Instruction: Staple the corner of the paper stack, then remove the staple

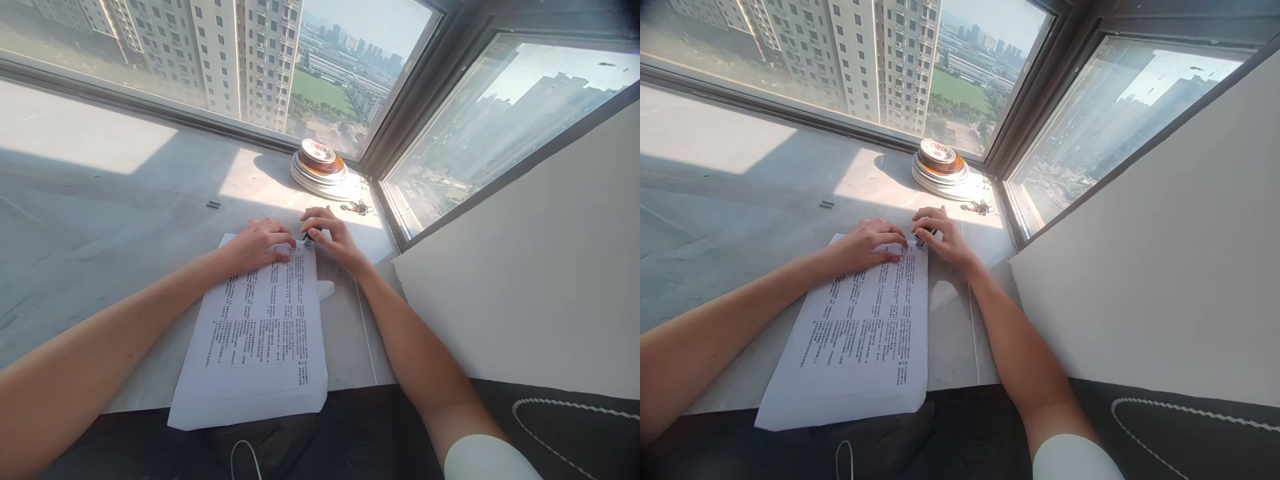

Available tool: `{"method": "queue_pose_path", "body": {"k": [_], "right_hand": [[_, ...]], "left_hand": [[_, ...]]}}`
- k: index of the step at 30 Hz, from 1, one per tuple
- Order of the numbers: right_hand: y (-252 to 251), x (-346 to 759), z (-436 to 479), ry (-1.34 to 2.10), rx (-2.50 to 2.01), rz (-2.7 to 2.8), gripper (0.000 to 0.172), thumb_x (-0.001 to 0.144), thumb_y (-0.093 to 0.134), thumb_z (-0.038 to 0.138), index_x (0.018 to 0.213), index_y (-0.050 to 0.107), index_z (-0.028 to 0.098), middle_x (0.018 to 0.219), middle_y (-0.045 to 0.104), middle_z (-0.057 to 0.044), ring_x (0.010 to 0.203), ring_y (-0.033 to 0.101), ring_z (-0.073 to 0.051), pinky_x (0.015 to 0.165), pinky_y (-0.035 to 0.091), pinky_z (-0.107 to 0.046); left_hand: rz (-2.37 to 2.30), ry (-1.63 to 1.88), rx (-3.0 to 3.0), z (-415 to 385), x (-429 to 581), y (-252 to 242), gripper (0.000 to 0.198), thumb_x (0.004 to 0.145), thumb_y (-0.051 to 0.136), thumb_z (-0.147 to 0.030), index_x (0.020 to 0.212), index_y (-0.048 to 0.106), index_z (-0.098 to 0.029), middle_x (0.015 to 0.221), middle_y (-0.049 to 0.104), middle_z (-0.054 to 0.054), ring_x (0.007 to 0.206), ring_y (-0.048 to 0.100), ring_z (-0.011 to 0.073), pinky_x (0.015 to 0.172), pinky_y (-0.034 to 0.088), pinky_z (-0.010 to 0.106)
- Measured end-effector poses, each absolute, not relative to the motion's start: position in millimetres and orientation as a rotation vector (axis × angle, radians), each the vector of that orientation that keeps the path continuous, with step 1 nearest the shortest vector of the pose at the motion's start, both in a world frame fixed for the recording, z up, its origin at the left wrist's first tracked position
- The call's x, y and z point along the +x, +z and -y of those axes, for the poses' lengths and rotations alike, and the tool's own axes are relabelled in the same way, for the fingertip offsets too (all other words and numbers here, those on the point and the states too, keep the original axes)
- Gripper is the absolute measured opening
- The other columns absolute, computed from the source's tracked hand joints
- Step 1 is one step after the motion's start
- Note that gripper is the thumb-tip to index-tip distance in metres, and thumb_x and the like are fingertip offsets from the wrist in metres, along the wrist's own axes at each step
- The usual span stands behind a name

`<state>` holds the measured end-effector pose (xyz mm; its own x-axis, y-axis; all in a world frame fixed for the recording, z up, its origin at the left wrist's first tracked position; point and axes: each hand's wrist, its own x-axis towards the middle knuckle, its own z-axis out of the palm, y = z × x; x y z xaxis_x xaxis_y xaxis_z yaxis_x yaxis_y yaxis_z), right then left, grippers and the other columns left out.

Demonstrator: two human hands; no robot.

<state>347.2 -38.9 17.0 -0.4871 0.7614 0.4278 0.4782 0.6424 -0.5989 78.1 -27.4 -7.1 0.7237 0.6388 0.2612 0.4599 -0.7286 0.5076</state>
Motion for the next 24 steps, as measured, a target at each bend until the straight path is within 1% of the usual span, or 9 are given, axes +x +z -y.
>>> {"method": "queue_pose_path", "body": {"k": [3, 6, 10, 14, 19, 24], "right_hand": [[14.4, 345.2, 36.9, 0.579, -0.886, 2.165, 0.037, 0.113, 0.051, 0.053, 0.106, 0.079, 0.03, 0.135, 0.074, -0.006, 0.146, 0.059, -0.027, 0.133, 0.033, -0.056], [12.6, 343.9, 35.4, 0.61, -0.832, 2.168, 0.041, 0.115, 0.047, 0.054, 0.115, 0.08, 0.031, 0.14, 0.073, -0.006, 0.154, 0.053, -0.026, 0.135, 0.032, -0.057], [10.1, 343.4, 32.7, 0.625, -0.819, 2.22, 0.043, 0.115, 0.046, 0.056, 0.125, 0.081, 0.033, 0.14, 0.074, -0.006, 0.155, 0.053, -0.026, 0.133, 0.037, -0.057], [7.9, 344.1, 31.0, 0.603, -0.796, 2.251, 0.041, 0.116, 0.046, 0.054, 0.128, 0.08, 0.036, 0.14, 0.074, -0.004, 0.155, 0.053, -0.025, 0.135, 0.033, -0.057], [7.1, 344.9, 30.8, 0.638, -0.795, 2.249, 0.035, 0.114, 0.051, 0.049, 0.127, 0.081, 0.037, 0.138, 0.076, -0.003, 0.155, 0.053, -0.027, 0.135, 0.034, -0.061], [9.6, 343.9, 35.0, 0.649, -0.845, 2.244, 0.041, 0.114, 0.048, 0.057, 0.127, 0.079, 0.034, 0.141, 0.075, -0.003, 0.16, 0.049, -0.027, 0.136, 0.032, -0.061]], "left_hand": [[-0.813, 0.613, 2.5, 28.2, 78.3, -7.1, 0.018, 0.097, 0.072, -0.04, 0.113, 0.082, -0.035, 0.13, 0.078, 0.004, 0.126, 0.065, 0.0323, 0.118, 0.041, 0.056], [-0.817, 0.644, 2.504, 29.4, 78.2, -8.0, 0.018, 0.098, 0.072, -0.04, 0.111, 0.084, -0.035, 0.134, 0.075, 0.006, 0.129, 0.063, 0.0324, 0.12, 0.039, 0.057], [-0.808, 0.675, 2.537, 31.5, 79.5, -9.2, 0.017, 0.1, 0.073, -0.035, 0.111, 0.085, -0.036, 0.141, 0.069, 0.008, 0.133, 0.061, 0.0342, 0.122, 0.036, 0.061], [-0.799, 0.661, 2.549, 33.0, 82.2, -9.4, 0.021, 0.099, 0.074, -0.031, 0.114, 0.086, -0.04, 0.139, 0.069, 0.008, 0.13, 0.062, 0.0344, 0.12, 0.036, 0.062], [-0.825, 0.644, 2.564, 34.3, 83.3, -7.6, 0.022, 0.1, 0.072, -0.034, 0.116, 0.086, -0.041, 0.137, 0.069, 0.008, 0.13, 0.061, 0.0338, 0.121, 0.035, 0.061], [-0.843, 0.643, 2.557, 35.7, 84.0, -6.2, 0.023, 0.101, 0.069, -0.034, 0.118, 0.085, -0.04, 0.139, 0.072, 0.007, 0.131, 0.061, 0.0347, 0.12, 0.034, 0.062]]}}
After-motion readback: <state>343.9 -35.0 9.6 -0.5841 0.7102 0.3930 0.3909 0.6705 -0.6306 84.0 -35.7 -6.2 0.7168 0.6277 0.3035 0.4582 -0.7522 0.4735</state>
